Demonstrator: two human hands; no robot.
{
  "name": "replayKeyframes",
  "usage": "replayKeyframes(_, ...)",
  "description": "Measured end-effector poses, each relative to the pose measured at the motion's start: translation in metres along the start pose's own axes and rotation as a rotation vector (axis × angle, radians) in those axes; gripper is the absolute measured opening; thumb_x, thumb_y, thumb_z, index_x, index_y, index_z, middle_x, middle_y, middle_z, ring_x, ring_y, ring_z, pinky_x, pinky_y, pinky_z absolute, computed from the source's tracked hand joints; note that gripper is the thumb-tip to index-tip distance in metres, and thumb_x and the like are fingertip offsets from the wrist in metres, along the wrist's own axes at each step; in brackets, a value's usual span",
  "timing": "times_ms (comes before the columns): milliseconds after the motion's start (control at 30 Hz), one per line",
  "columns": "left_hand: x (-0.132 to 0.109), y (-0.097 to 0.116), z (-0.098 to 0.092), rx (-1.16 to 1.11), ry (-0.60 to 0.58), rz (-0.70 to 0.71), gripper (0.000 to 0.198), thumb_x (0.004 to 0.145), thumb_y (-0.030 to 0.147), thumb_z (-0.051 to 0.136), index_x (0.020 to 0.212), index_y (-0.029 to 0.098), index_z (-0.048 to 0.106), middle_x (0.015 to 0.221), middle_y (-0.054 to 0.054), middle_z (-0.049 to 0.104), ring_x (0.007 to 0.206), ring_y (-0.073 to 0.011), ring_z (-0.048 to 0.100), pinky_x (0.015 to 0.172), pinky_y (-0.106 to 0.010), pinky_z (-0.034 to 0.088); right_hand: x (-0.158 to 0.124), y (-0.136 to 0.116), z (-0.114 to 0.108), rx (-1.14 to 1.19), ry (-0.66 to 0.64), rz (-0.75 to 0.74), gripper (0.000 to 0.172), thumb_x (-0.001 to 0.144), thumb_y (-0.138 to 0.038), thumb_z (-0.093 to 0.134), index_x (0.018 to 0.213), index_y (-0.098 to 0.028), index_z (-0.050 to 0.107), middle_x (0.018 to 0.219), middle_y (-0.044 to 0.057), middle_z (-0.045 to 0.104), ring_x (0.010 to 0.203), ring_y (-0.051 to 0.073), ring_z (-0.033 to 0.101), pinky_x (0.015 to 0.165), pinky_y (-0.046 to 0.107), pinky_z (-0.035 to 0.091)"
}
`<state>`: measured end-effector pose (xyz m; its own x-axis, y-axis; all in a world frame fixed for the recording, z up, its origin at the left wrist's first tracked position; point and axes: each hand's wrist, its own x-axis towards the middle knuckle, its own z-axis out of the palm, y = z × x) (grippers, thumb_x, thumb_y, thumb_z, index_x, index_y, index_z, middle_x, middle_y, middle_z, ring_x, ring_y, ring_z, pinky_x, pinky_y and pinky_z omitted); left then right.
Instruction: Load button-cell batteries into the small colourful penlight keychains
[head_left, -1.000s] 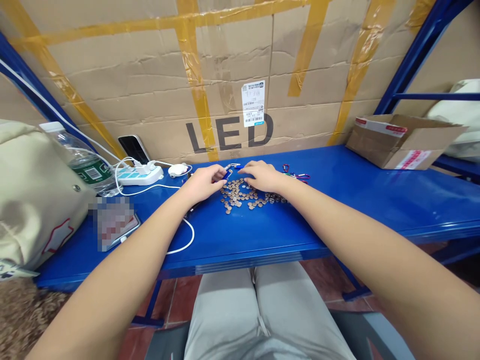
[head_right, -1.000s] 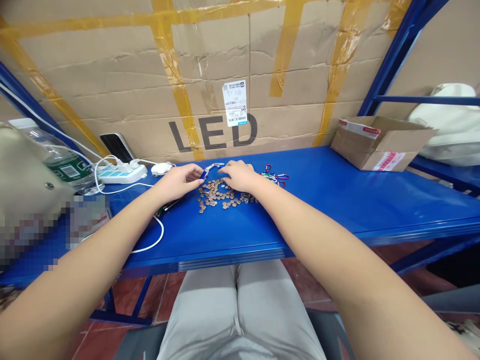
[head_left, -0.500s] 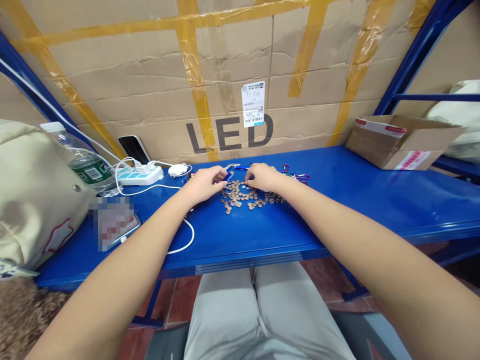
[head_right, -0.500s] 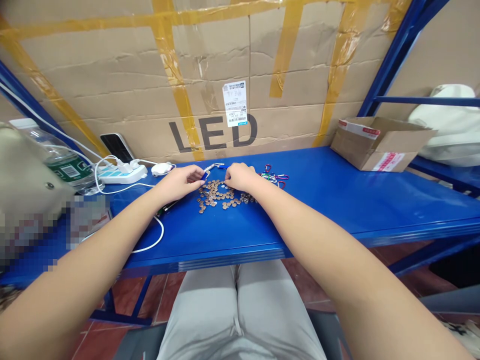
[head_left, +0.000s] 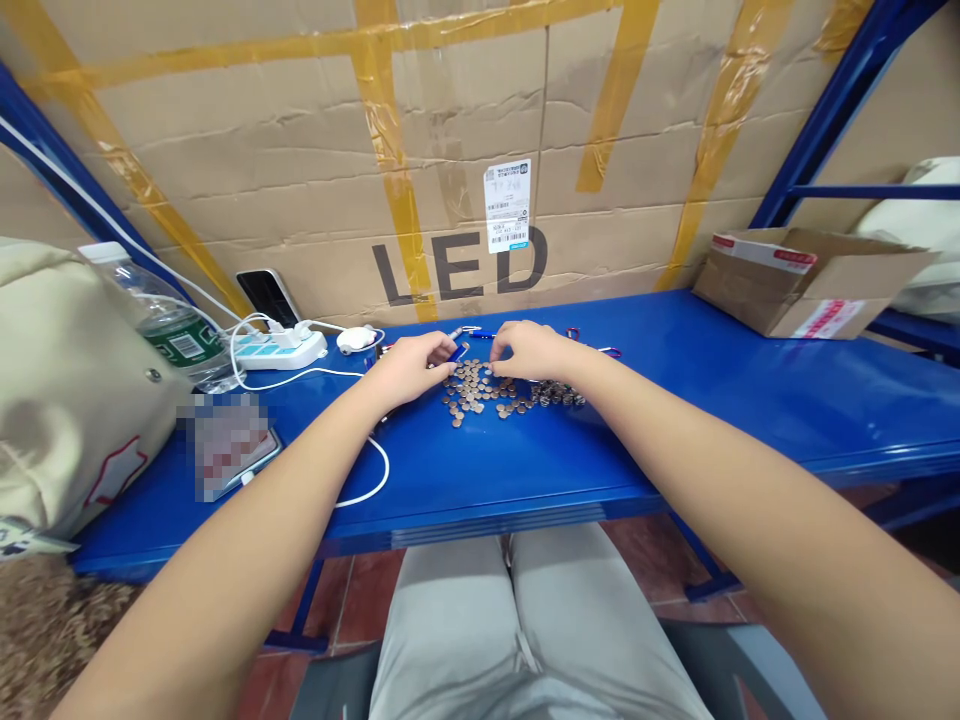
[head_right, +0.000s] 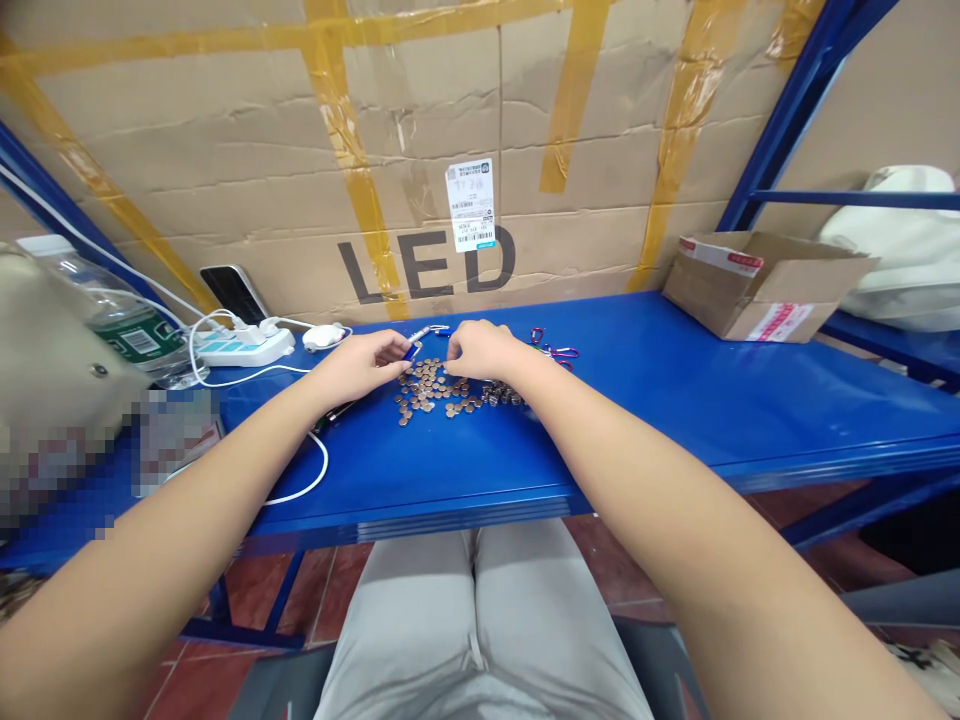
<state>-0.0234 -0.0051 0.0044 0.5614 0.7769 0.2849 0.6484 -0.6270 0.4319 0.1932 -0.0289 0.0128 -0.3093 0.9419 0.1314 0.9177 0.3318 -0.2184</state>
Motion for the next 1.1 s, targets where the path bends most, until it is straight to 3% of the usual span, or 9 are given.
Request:
replayKeyframes(267, 0.0, -0.003, 0.0, -0.008, 0.001, 0.016, 0.023, 0.081, 0.027, 0.06, 0.103, 0.019, 0.062, 0.102, -0.005, 0.071, 0.094, -0.0191, 0.067, 0.089, -0.037, 0.053, -0.001, -0.002, 0.004, 0.029, -0.069, -0.175, 0.017, 0.075, -0.028, 0.065, 0.089, -0.028, 0.075, 0.102, 0.004, 0.07, 0.1, 0.024, 0.06, 0.085, 0.036, 0.045)
replayKeyframes(400, 0.0, -0.002, 0.0, 0.0, -0.012, 0.016, 0.024, 0.082, 0.029, 0.06, 0.104, 0.02, 0.062, 0.102, -0.006, 0.071, 0.095, -0.0198, 0.067, 0.089, -0.037, 0.053, 0.001, 0.003, 0.008, 0.058, -0.069, -0.187, 0.01, 0.074, -0.025, 0.067, 0.082, -0.024, 0.074, 0.097, 0.005, 0.07, 0.097, 0.023, 0.061, 0.086, 0.035, 0.046)
replayKeyframes(467, 0.0, -0.002, 0.0, 0.002, -0.018, 0.016, 0.024, 0.082, 0.029, 0.06, 0.104, 0.02, 0.062, 0.102, -0.006, 0.072, 0.095, -0.0201, 0.067, 0.089, -0.037, 0.053, 0.003, 0.005, 0.009, 0.072, 0.006, -0.191, 0.009, 0.075, -0.025, 0.066, 0.081, -0.022, 0.073, 0.1, 0.006, 0.068, 0.097, 0.023, 0.061, 0.086, 0.036, 0.046)
replayKeyframes(633, -0.001, 0.0, 0.0, -0.007, -0.028, 0.025, 0.022, 0.08, 0.025, 0.06, 0.102, 0.02, 0.063, 0.102, -0.005, 0.072, 0.095, -0.0197, 0.067, 0.09, -0.037, 0.053, 0.006, 0.005, 0.007, 0.249, 0.367, -0.304, 0.011, 0.08, -0.024, 0.061, 0.084, -0.018, 0.069, 0.103, 0.008, 0.065, 0.099, 0.022, 0.06, 0.091, 0.038, 0.046)
replayKeyframes(700, -0.001, 0.002, 0.0, -0.027, -0.021, 0.037, 0.021, 0.081, 0.026, 0.06, 0.1, 0.02, 0.063, 0.101, -0.005, 0.072, 0.094, -0.0195, 0.068, 0.088, -0.036, 0.053, 0.007, 0.003, 0.007, 0.319, 0.422, -0.379, 0.01, 0.081, -0.024, 0.061, 0.084, -0.017, 0.068, 0.101, 0.008, 0.065, 0.099, 0.021, 0.061, 0.092, 0.038, 0.046)
replayKeyframes(867, -0.002, 0.005, 0.0, -0.056, -0.009, 0.044, 0.021, 0.081, 0.024, 0.061, 0.101, 0.019, 0.064, 0.099, -0.005, 0.072, 0.093, -0.0187, 0.068, 0.088, -0.035, 0.053, 0.006, -0.001, 0.009, 0.371, 0.392, -0.433, 0.012, 0.082, -0.025, 0.06, 0.088, -0.019, 0.069, 0.1, 0.008, 0.067, 0.1, 0.021, 0.061, 0.092, 0.039, 0.046)
replayKeyframes(1100, -0.002, 0.005, 0.0, -0.096, 0.001, 0.03, 0.02, 0.081, 0.023, 0.06, 0.1, 0.018, 0.062, 0.1, -0.005, 0.071, 0.094, -0.0182, 0.068, 0.09, -0.036, 0.053, 0.005, 0.001, 0.007, 0.321, 0.316, -0.373, 0.019, 0.083, -0.024, 0.06, 0.099, -0.019, 0.07, 0.105, 0.007, 0.068, 0.102, 0.019, 0.061, 0.093, 0.035, 0.045)
